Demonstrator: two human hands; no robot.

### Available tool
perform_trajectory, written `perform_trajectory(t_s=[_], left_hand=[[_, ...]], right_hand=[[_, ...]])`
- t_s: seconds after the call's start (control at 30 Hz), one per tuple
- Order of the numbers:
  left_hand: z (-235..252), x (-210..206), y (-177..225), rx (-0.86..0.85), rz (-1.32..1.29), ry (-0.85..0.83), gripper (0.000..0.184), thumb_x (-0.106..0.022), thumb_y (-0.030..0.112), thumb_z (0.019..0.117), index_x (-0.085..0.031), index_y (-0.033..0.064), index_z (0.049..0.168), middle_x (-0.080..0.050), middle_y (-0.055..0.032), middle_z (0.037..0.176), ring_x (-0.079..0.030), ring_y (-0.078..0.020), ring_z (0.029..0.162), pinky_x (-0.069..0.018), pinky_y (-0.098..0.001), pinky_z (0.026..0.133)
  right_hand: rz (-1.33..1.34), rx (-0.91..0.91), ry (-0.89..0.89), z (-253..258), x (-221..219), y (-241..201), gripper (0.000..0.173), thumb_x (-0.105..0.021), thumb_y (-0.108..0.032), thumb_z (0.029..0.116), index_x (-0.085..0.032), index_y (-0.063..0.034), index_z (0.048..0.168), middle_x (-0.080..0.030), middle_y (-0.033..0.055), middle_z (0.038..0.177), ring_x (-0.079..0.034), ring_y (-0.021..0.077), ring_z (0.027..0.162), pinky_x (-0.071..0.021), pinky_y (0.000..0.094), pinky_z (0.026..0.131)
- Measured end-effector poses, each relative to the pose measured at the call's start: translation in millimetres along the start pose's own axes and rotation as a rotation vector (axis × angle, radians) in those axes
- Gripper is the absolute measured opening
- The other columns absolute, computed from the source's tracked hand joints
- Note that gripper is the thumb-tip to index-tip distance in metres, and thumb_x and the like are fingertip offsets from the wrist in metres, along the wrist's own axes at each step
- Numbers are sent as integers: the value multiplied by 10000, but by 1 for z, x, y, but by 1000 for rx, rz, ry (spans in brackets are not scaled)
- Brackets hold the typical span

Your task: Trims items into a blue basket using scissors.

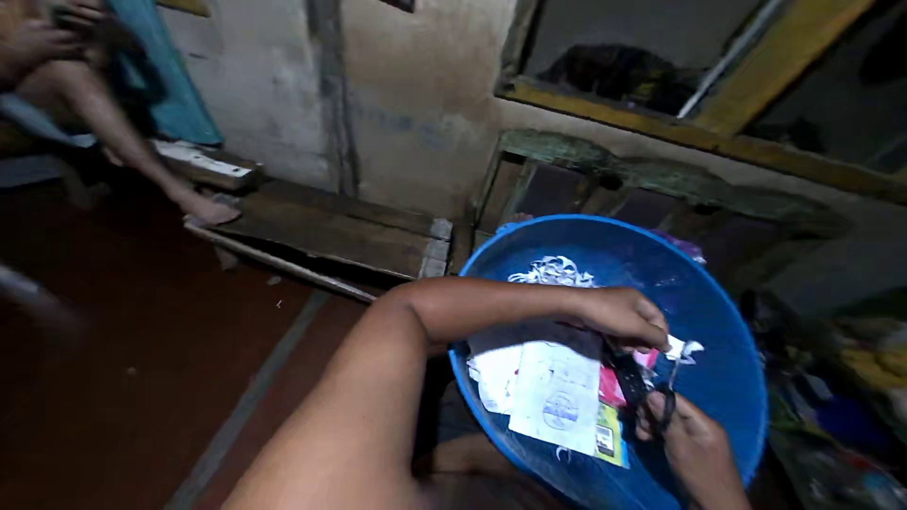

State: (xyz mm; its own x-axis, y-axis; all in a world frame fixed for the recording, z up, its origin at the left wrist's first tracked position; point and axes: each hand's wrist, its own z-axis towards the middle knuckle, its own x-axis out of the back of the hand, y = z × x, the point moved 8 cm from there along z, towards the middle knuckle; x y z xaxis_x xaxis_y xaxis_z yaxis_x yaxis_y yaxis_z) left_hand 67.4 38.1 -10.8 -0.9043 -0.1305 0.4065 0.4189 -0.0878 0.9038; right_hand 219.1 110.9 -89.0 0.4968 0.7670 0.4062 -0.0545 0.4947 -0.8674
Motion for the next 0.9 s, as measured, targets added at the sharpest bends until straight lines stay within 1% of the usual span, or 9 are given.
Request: perform_trajectory(t_s=[0.13,0.23,0.33,0.5,0.63,0.7,0.83,0.9], left_hand=[[-2,7,2,-7,-42,44,207,-598,148,1033,-670,-29,955,-629,-52,735,-571,-91,587,-497,-269,553],[-1,10,2,-8,-80,66,200,-595,146,1035,-668,-28,966,-623,-52,735,-567,-90,584,-490,-261,547],[0,11,3,-23,-93,87,200,-588,139,1038,-664,-29,960,-621,-56,741,-570,-96,592,-494,-266,550],[2,10,3,-33,-155,89,205,-571,133,1048,-656,-37,970,-618,-57,745,-577,-99,598,-499,-261,552],[3,8,2,-25,-184,85,202,-570,133,1050,-649,-37,974,-618,-55,748,-585,-100,603,-512,-263,561],[4,6,0,-11,-183,76,202,-567,135,1050,-645,-33,969,-615,-53,749,-579,-99,599,-502,-262,550],[5,1,-2,18,-144,55,213,-564,146,1054,-653,-34,983,-634,-59,772,-588,-98,607,-510,-264,561],[3,3,-2,12,-139,68,210,-569,147,1053,-658,-30,984,-636,-58,769,-589,-95,607,-517,-262,568]], right_hand=[[25,7,-31,0,-2,-3,236,-502,-167,1044,-662,-62,905,-636,-25,703,-608,79,583,-562,260,558],[42,-7,-43,-1,-1,-3,255,-488,-159,1056,-663,-64,897,-640,-29,700,-614,81,582,-568,260,569],[52,-17,-48,1,-1,-3,264,-461,-162,1065,-654,-62,915,-632,-32,712,-612,80,596,-568,264,582],[86,-2,-52,1,-1,-2,254,-462,-152,1064,-660,-66,931,-642,-32,718,-621,80,598,-571,258,580],[98,5,-59,0,0,0,260,-464,-160,1064,-663,-82,916,-638,-34,716,-619,80,599,-570,256,579],[110,5,-70,0,0,1,266,-459,-166,1063,-661,-90,907,-639,-36,714,-622,81,601,-572,258,585],[119,2,-72,-3,2,1,262,-463,-179,1062,-668,-93,923,-643,-29,723,-622,88,608,-572,264,589],[109,14,-58,-1,2,3,266,-491,-226,1056,-676,-87,925,-647,-13,725,-624,106,602,-573,275,578]])
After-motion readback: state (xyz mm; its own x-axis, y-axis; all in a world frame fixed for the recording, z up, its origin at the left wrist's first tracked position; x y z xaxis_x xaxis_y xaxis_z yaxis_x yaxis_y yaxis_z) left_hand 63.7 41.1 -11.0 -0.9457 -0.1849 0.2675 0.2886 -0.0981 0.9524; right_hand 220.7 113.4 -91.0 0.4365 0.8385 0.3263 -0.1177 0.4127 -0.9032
